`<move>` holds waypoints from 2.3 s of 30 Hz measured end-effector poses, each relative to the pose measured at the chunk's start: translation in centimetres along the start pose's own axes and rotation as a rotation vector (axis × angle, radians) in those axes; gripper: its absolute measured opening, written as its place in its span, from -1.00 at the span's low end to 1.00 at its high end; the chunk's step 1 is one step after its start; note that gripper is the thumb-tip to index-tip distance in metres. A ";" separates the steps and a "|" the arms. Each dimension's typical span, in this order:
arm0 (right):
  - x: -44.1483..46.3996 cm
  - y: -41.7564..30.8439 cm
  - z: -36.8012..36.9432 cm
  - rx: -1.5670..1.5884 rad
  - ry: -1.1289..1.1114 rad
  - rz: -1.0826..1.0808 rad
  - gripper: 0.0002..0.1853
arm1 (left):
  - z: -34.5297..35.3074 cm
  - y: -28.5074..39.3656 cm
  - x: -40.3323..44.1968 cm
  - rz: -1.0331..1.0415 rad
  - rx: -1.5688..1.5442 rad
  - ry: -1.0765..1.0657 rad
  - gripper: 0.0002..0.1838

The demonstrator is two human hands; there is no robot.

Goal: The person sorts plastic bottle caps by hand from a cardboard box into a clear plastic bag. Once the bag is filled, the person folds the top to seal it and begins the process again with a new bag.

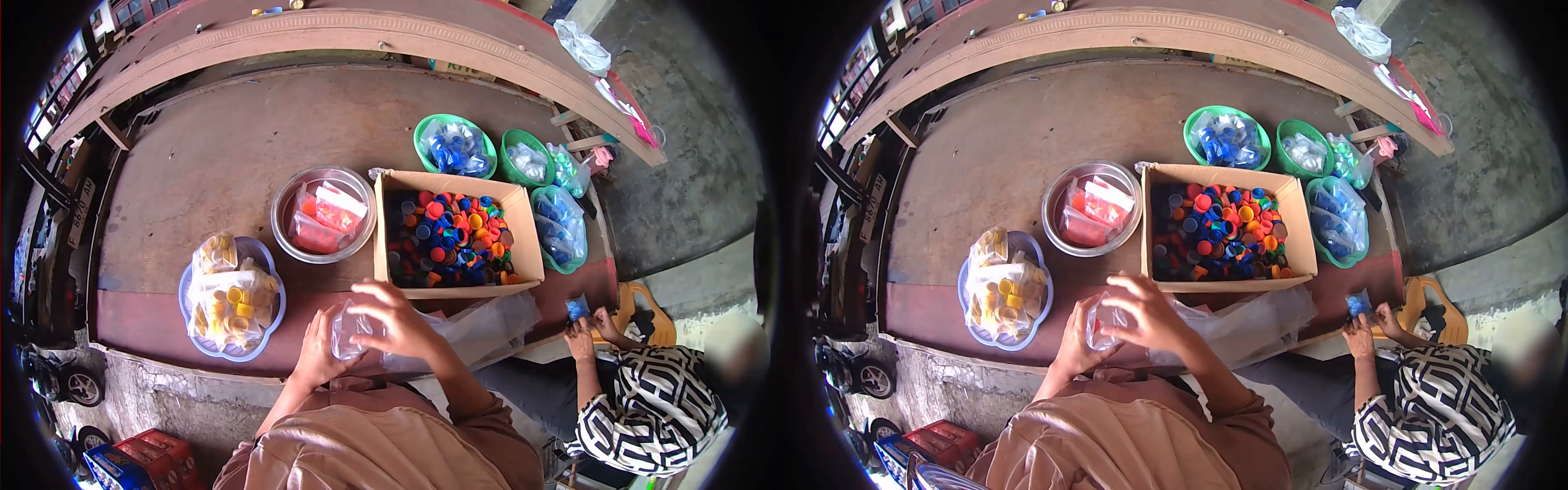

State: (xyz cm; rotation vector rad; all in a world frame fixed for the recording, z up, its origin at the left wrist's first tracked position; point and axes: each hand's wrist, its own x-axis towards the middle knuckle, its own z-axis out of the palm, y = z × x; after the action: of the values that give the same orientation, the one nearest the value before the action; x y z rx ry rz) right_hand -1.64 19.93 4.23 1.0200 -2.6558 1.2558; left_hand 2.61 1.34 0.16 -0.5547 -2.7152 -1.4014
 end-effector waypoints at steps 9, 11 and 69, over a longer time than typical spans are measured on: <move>-0.5 19.9 -8.4 -0.055 0.511 0.545 -0.85 | -0.1 0.0 -0.1 -0.030 -0.025 0.037 -0.07; -0.2 25.6 -9.6 -0.218 0.574 0.601 -0.83 | -0.2 -0.1 0.1 -0.045 -0.049 0.050 -0.08; -1.7 4.7 3.4 1.528 0.164 0.607 -0.44 | -5.9 3.1 1.7 0.825 -0.319 0.494 0.30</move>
State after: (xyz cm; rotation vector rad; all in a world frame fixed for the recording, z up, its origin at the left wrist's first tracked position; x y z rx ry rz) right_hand -2.21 20.58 -1.74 -0.1027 -1.4870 3.3491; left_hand 1.27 -1.27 6.39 -1.0178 -1.5895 -1.4430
